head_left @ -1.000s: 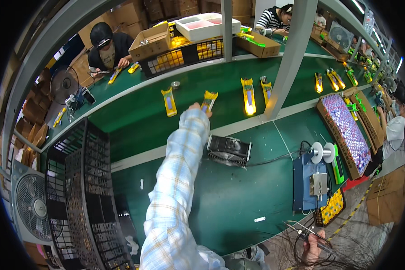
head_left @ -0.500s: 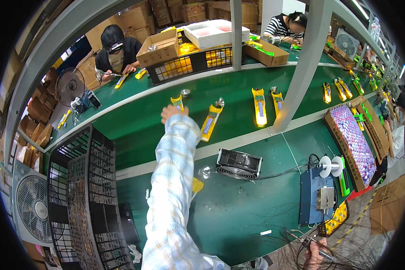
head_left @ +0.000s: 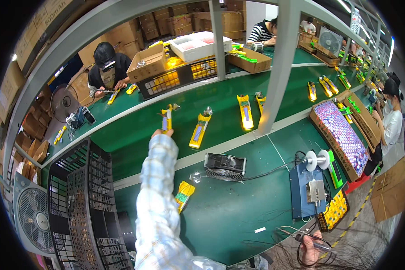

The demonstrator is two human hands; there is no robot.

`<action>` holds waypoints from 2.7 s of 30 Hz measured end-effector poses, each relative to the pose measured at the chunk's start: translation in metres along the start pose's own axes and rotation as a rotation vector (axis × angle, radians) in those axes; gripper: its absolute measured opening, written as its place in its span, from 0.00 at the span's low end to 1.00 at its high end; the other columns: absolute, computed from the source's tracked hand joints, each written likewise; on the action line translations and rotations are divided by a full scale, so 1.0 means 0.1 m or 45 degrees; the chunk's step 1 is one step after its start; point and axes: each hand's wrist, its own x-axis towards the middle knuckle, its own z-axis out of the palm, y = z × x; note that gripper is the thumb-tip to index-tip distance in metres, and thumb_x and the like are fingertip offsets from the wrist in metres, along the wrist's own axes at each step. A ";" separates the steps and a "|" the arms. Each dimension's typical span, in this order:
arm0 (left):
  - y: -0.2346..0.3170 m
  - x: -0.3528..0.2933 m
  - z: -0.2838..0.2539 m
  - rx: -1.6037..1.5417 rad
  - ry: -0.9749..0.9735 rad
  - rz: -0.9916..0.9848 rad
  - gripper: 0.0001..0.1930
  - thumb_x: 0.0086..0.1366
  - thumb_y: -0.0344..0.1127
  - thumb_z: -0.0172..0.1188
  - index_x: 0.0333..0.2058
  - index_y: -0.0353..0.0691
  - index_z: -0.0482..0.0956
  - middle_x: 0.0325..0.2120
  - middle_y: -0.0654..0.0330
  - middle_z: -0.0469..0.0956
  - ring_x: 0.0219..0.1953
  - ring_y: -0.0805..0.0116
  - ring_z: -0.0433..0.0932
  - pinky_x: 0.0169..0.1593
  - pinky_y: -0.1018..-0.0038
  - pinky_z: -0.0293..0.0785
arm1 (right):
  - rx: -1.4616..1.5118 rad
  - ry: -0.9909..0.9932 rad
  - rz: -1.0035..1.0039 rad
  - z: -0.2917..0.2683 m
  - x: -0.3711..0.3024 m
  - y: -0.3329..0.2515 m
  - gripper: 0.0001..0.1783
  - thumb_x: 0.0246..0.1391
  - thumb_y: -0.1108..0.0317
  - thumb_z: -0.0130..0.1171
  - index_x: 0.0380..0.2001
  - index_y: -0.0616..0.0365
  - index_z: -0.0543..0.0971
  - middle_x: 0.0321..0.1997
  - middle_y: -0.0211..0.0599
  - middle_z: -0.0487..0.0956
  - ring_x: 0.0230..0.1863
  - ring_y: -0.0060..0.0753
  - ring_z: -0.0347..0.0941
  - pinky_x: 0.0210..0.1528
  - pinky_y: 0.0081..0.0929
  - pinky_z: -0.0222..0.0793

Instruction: The person solders wires to circuit boards inside flashlight casings using a soldering iron and places the assembled flashlights onto the conveyor belt.

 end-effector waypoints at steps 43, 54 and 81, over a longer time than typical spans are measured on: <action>-0.09 -3.77 -0.72 0.619 -0.447 0.722 0.13 0.49 0.28 0.55 0.36 0.38 0.76 0.34 0.58 0.77 0.42 0.59 0.71 0.47 0.67 0.62 | 0.060 -0.683 -0.016 0.22 -0.28 0.44 0.16 0.37 0.73 0.64 0.17 0.60 0.63 0.19 0.30 0.66 0.23 0.22 0.60 0.25 0.17 0.58; -0.46 -3.43 -0.50 0.168 -0.730 0.910 0.06 0.40 0.33 0.66 0.22 0.49 0.80 0.25 0.72 0.76 0.36 0.69 0.71 0.41 0.70 0.57 | 0.027 -0.716 0.027 0.61 -0.25 0.27 0.18 0.37 0.73 0.63 0.20 0.59 0.61 0.17 0.33 0.66 0.19 0.20 0.59 0.20 0.17 0.56; -0.43 -3.54 -0.36 0.348 -0.428 0.671 0.10 0.30 0.27 0.65 0.17 0.45 0.75 0.21 0.69 0.69 0.24 0.72 0.68 0.33 0.74 0.59 | -0.271 -0.877 -0.242 1.06 -0.07 0.40 0.12 0.37 0.79 0.61 0.18 0.59 0.65 0.23 0.35 0.67 0.23 0.27 0.63 0.25 0.21 0.61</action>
